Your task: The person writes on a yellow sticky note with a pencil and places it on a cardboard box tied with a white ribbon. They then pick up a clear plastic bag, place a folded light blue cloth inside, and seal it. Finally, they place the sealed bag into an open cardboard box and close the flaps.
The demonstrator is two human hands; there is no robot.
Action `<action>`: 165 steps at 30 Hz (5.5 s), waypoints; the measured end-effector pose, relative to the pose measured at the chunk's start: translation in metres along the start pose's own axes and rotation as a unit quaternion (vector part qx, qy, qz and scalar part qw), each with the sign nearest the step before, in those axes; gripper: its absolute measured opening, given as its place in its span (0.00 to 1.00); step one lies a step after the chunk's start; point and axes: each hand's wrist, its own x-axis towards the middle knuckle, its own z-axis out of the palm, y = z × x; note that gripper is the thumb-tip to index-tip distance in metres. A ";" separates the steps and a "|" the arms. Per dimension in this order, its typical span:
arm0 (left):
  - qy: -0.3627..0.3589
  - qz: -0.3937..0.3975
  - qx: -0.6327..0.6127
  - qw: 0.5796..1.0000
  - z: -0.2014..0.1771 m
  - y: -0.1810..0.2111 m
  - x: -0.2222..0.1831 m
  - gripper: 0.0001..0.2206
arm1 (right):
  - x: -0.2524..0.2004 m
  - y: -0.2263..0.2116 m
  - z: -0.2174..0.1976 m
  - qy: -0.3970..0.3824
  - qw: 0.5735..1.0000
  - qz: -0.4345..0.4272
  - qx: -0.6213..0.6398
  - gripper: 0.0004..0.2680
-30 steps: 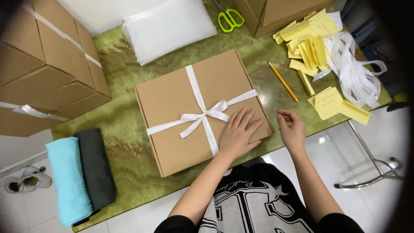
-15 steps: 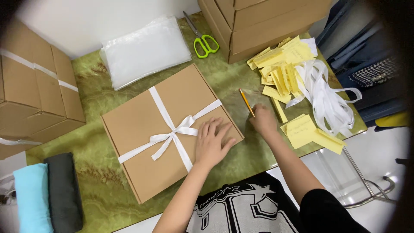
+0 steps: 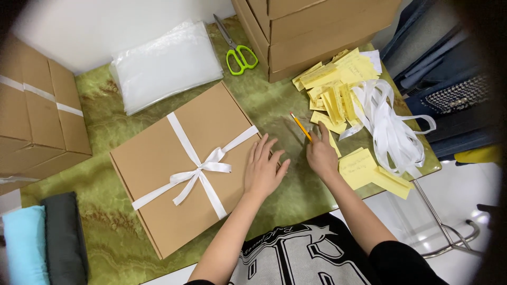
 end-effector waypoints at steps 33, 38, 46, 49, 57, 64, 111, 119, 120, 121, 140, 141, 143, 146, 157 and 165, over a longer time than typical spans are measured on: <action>0.011 -0.020 -0.039 0.999 0.018 -0.012 0.004 0.13 | 0.034 0.067 -0.014 0.183 0.915 -0.164 0.320 0.21; 0.014 -0.005 -0.034 0.999 0.018 -0.011 0.002 0.10 | 0.014 0.066 -0.035 0.146 0.961 -0.113 0.207 0.20; 0.049 0.015 -0.017 0.999 0.018 -0.011 0.002 0.07 | 0.016 0.175 -0.013 0.199 0.959 0.105 0.171 0.11; 0.048 0.022 -0.014 0.998 0.021 -0.013 0.002 0.07 | -0.003 0.230 -0.011 0.254 0.941 0.153 0.163 0.08; 0.107 0.074 0.014 0.991 0.016 -0.011 0.003 0.08 | -0.102 0.238 -0.033 0.357 0.862 0.288 0.215 0.10; 0.028 0.018 0.010 0.999 0.021 -0.011 0.002 0.08 | -0.106 0.288 0.006 0.346 0.869 0.262 0.238 0.24; -0.125 -0.277 -0.646 0.701 -0.023 0.055 -0.018 0.10 | -0.070 -0.007 -0.097 -0.109 0.812 -0.056 0.571 0.09; -0.110 -0.336 -0.622 0.699 -0.101 0.042 -0.052 0.37 | -0.071 -0.026 -0.055 -0.082 0.852 -0.048 0.515 0.04; -0.103 -0.349 -0.588 0.723 -0.110 0.040 -0.055 0.45 | -0.071 -0.024 -0.048 -0.074 0.861 -0.053 0.500 0.05; -0.101 -0.349 -0.588 0.723 -0.107 0.034 -0.060 0.45 | -0.079 -0.034 -0.051 -0.075 0.861 -0.055 0.500 0.05; 0.050 -0.360 -0.399 0.842 -0.071 -0.033 -0.092 0.16 | -0.067 -0.057 0.029 -0.053 0.954 -0.060 0.289 0.08; 0.062 -0.315 -0.337 0.885 -0.064 -0.042 -0.094 0.13 | -0.055 -0.055 0.032 -0.057 0.965 -0.063 0.248 0.08; 0.114 -0.258 -0.269 0.921 -0.077 -0.046 -0.097 0.12 | -0.034 -0.059 0.034 -0.051 0.978 -0.090 0.181 0.08; 0.151 -0.164 -0.137 0.965 -0.064 -0.067 -0.105 0.15 | -0.016 -0.062 0.038 -0.049 0.988 -0.121 0.082 0.08; 0.101 -0.039 -0.006 0.994 -0.065 -0.078 -0.123 0.13 | -0.009 -0.095 0.027 0.067 0.966 -0.219 0.119 0.07; 0.112 -0.044 0.012 0.993 -0.053 -0.081 -0.124 0.14 | -0.031 -0.105 0.070 -0.058 0.820 -0.083 0.564 0.14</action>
